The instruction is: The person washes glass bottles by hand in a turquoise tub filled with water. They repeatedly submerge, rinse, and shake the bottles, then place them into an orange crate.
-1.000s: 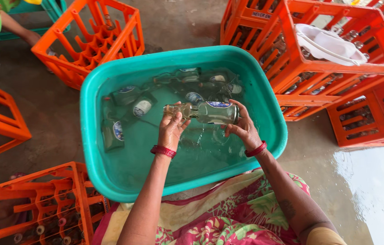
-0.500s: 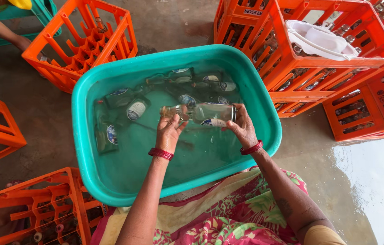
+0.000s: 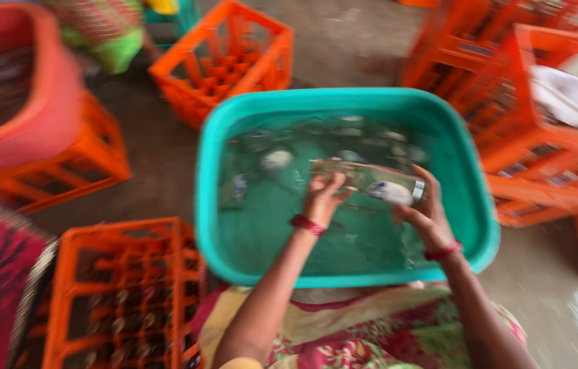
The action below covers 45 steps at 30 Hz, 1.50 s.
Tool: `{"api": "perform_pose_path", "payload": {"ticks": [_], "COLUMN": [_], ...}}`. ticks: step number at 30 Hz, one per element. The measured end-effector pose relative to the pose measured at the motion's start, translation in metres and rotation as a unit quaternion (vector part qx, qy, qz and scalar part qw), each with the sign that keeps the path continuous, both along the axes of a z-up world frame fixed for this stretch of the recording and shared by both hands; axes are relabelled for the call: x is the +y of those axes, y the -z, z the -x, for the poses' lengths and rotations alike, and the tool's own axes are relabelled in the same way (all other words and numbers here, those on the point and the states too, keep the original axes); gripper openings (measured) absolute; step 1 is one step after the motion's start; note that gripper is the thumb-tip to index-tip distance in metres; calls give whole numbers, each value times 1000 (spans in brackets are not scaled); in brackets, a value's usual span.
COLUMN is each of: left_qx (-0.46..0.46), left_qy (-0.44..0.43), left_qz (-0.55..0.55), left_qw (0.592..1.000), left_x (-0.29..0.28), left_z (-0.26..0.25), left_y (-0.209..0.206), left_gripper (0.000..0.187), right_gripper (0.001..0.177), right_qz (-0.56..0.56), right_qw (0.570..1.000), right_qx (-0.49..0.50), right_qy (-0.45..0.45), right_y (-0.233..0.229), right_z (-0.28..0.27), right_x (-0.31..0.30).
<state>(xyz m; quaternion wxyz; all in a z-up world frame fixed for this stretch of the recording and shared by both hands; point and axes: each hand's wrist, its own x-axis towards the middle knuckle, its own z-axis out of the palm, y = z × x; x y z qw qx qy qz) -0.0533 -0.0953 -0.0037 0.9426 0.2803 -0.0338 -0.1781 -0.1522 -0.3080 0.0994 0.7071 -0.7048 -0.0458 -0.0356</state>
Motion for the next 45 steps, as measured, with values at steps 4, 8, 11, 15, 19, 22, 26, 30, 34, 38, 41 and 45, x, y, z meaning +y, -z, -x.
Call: {"api": "perform_pose_path", "payload": {"ticks": [4, 8, 11, 15, 19, 22, 26, 30, 34, 38, 41, 45], "left_qx": [23, 40, 33, 30, 30, 9, 47, 36, -2, -14, -12, -80], "left_qy": [-5, -18, -16, -12, -19, -37, -37, 2, 30, 30, 24, -40], "left_qz": [-17, -20, 42, 57, 16, -19, -21, -27, -19, -7, -23, -140], "left_qw": [1000, 999, 998, 998, 999, 999, 998, 999, 999, 999, 999, 986], "left_x": [-6, -4, -5, -8, -17, -16, -17, -7, -6, -4, -4, -11], "left_z": [-5, 1, 5, 4, 1, -1, 1, 8, 15, 17, 18, 23], "left_y": [7, -1, -9, -5, 3, 10, 14, 0, -18, -30, -35, -42], "left_gripper": [39, 47, 49, 43, 42, 41, 43, 49, 51, 56, 60, 62], "right_gripper": [76, 65, 66, 64, 67, 78, 78, 68, 61, 54, 56, 58], "right_qz": [11, 17, 21, 7, -35, 0, -33, -50, -36, -4, -13, -137], "right_qw": [999, 998, 997, 997, 997, 999, 999, 998, 995, 990, 989, 966], "right_qx": [18, 16, 6, 9, 20, 14, 14, 7, 8, 26, 59, 166], "right_qy": [31, 60, 69, 77, 66, 43, -14, 26, 94, 135, 135, 140], "right_y": [14, 33, 41, 41, 23, 15, 9, 0, -3, 5, 20, 54], "right_z": [-6, -9, -9, -12, -9, -4, -3, -5, -6, -7, -10, -21], "right_x": [-10, -15, -14, -7, 1, 13, 9, 4, -3, -11, -20, -30]}}
